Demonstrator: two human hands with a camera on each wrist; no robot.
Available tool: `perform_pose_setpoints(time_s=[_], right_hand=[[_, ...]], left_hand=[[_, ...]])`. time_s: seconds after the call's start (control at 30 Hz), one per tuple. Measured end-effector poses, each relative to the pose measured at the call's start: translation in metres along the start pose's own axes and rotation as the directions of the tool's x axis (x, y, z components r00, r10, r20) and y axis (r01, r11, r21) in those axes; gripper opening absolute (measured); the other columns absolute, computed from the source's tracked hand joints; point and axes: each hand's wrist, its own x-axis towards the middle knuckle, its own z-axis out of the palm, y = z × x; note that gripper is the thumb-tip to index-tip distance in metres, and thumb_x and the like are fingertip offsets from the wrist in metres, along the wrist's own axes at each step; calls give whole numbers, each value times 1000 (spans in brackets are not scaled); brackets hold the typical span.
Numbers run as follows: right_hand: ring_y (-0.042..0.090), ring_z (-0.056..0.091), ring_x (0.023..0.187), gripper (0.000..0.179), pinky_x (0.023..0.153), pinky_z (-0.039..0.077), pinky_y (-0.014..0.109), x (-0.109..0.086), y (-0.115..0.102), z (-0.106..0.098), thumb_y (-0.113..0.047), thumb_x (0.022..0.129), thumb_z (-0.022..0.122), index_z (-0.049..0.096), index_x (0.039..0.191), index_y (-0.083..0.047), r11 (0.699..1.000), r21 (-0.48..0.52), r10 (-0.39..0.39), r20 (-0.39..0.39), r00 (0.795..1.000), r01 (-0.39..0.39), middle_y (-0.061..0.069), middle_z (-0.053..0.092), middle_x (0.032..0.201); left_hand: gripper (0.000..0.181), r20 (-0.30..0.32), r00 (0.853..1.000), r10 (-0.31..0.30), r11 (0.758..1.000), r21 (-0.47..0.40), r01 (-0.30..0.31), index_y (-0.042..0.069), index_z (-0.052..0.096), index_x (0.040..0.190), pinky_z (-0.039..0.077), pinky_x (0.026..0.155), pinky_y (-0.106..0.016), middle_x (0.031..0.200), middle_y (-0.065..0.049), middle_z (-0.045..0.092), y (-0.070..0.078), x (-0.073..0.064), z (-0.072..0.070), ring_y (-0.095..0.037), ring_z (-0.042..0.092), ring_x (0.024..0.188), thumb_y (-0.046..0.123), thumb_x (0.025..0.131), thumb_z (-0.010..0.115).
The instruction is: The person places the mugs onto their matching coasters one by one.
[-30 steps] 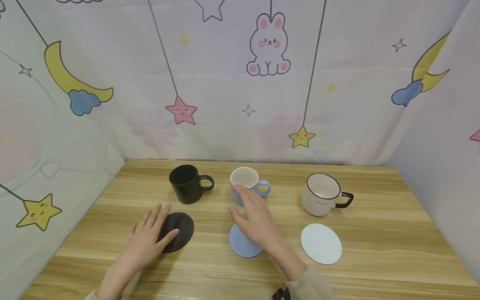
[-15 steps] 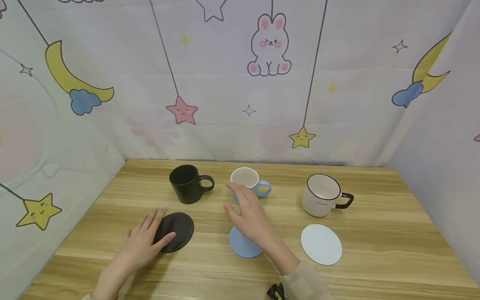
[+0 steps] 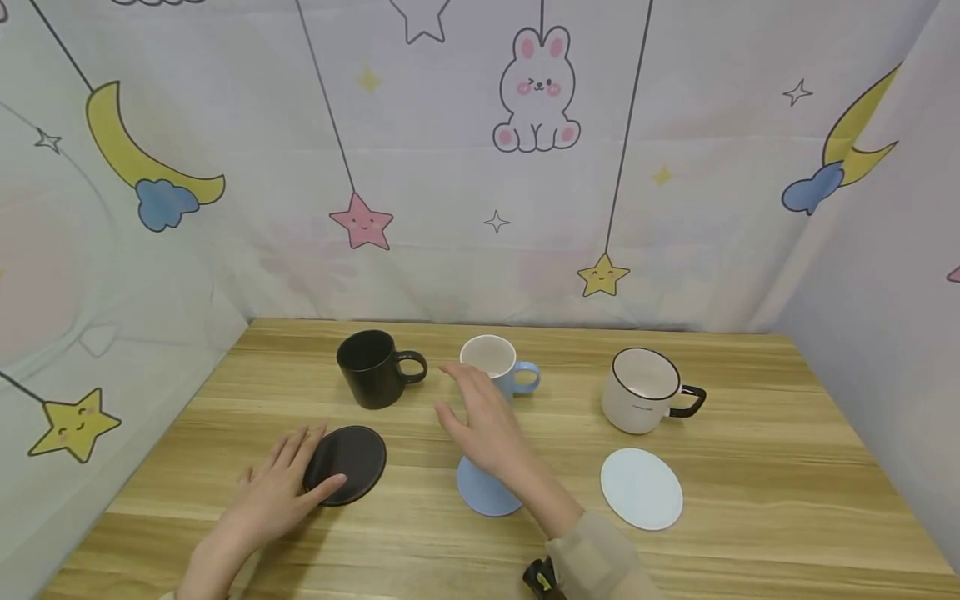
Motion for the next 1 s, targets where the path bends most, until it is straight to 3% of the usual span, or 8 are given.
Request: perform_pose_setpoints(time_s=[0.33, 0.63, 1.0], right_hand=[[23, 45, 134, 49, 108, 41, 46, 9, -2, 7, -21, 95, 60, 44, 142, -15, 1000, -6, -12, 11, 1000, 12, 4, 50, 143], [23, 44, 135, 47, 109, 39, 45, 23, -5, 13, -26, 97, 56, 45, 141, -14, 1000, 9, 4, 33, 999, -4, 6, 50, 143], [26, 44, 136, 50, 112, 37, 46, 34, -2, 24, -26, 96, 58, 44, 142, -10, 998, 41, 50, 59, 997, -52, 6, 49, 145]], left_hand=[[96, 25, 1000, -3, 999, 32, 2, 14, 24, 153, 16, 97, -83, 157, -23, 22, -5, -2, -1, -50, 19, 143, 75, 83, 47], [95, 8, 1000, 0, 999, 45, -1, 14, 27, 152, 16, 97, -83, 157, -22, 24, -11, -4, -1, -51, 22, 141, 74, 82, 50], [97, 64, 998, 2, 1000, 30, -4, 13, 25, 153, 16, 96, -84, 157, -24, 22, -13, -6, -5, -52, 21, 141, 73, 82, 52]])
